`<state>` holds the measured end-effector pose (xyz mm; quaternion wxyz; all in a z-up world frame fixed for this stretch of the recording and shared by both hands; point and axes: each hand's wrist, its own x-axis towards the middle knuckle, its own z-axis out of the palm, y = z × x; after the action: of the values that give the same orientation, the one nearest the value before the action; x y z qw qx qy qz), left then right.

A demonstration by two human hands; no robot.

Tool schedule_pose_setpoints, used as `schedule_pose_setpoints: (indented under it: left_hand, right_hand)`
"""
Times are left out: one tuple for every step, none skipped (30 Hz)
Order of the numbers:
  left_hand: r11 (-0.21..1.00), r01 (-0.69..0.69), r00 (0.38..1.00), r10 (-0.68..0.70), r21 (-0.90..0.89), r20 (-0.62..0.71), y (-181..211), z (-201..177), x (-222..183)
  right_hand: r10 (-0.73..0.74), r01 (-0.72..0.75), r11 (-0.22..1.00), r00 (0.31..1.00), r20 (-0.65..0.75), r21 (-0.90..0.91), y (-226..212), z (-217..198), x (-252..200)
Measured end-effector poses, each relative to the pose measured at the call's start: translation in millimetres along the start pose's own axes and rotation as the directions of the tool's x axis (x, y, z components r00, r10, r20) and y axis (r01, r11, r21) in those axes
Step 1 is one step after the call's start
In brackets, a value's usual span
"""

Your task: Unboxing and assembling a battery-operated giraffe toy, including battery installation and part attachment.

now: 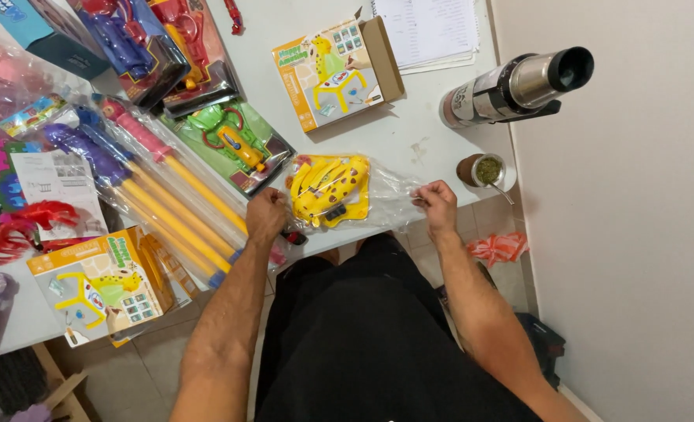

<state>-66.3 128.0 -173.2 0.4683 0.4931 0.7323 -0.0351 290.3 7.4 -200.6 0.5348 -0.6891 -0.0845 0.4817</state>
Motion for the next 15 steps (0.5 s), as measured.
schedule_pose_setpoints:
  left_hand:
    - [1.000, -0.001, 1.000, 0.001, 0.000, 0.001, -4.4, 3.1, 4.8]
    - [1.000, -0.013, 1.000, 0.013, -0.002, 0.004, -9.0, 6.3, 9.5]
    - [1.000, -0.025, 1.000, 0.025, -0.003, 0.008, -13.6, 9.5, 14.1]
    - [1.000, -0.026, 1.000, 0.026, -0.003, 0.008, -14.0, 8.2, 13.5]
    - [0.999, -0.030, 0.999, 0.031, -0.011, 0.036, -14.3, 6.9, 13.0]
    - [0.999, -0.037, 0.997, 0.038, -0.019, 0.063, -13.3, 5.2, 13.8]
    - [0.999, -0.040, 0.997, 0.041, -0.019, 0.061, -6.0, 1.8, 9.3]
    - [0.999, -0.050, 0.996, 0.051, -0.016, 0.079, -0.9, -1.0, 3.0]
    - [0.998, -0.060, 0.993, 0.062, -0.014, 0.096, 4.1, -3.8, -3.2]
    - [0.998, -0.060, 0.993, 0.061, -0.012, 0.098, 6.0, -4.4, -4.1]
    - [0.998, -0.055, 0.993, 0.056, -0.012, 0.100, 7.7, -5.2, -4.9]
    - [0.999, -0.051, 0.994, 0.052, -0.015, 0.101, 9.4, -6.0, -5.1]
    - [0.999, -0.052, 0.993, 0.053, -0.016, 0.102, 5.3, -3.6, -2.3]
    - [0.999, -0.050, 0.993, 0.052, -0.015, 0.103, 2.2, -1.4, 1.0]
    - [0.999, -0.049, 0.993, 0.050, -0.013, 0.103, -1.1, 0.6, 4.5]
  right_hand:
    - [-0.001, 0.001, 1.000, 1.000, -0.001, 0.000, -15.9, 6.8, -10.5]
    - [0.134, -0.152, 0.963, 0.986, 0.096, 0.222, -31.5, 13.3, -21.5]
    - [0.239, -0.312, 0.855, 0.946, 0.218, 0.414, -47.1, 19.9, -32.5]
    - [0.239, -0.311, 0.855, 0.946, 0.217, 0.415, -39.1, 15.1, -28.0]
    - [0.300, -0.371, 0.871, 0.921, 0.250, 0.322, -31.3, 10.3, -23.4]
    - [0.360, -0.424, 0.877, 0.891, 0.277, 0.225, -24.0, 6.0, -17.2]
    - [0.357, -0.422, 0.878, 0.892, 0.278, 0.226, -9.6, 0.2, -8.9]
    - [0.339, -0.365, 0.930, 0.892, 0.301, 0.035, 6.3, -6.7, -3.0]
    - [0.325, -0.289, 0.945, 0.888, 0.326, -0.156, 22.4, -13.5, 2.9]
    - [0.326, -0.290, 0.944, 0.888, 0.324, -0.155, 21.1, -13.6, 4.3]
    - [0.276, -0.221, 0.956, 0.902, 0.333, -0.193, 19.8, -13.6, 5.6]
    - [0.223, -0.148, 0.962, 0.912, 0.345, -0.231, 18.1, -13.0, 7.9]
    - [0.223, -0.148, 0.961, 0.912, 0.344, -0.232, 9.6, -10.4, 2.7]
    - [0.196, -0.157, 0.977, 0.930, 0.311, -0.147, -0.2, -7.0, -0.3]
    - [0.172, -0.161, 0.985, 0.946, 0.275, -0.061, -9.8, -3.3, -3.4]
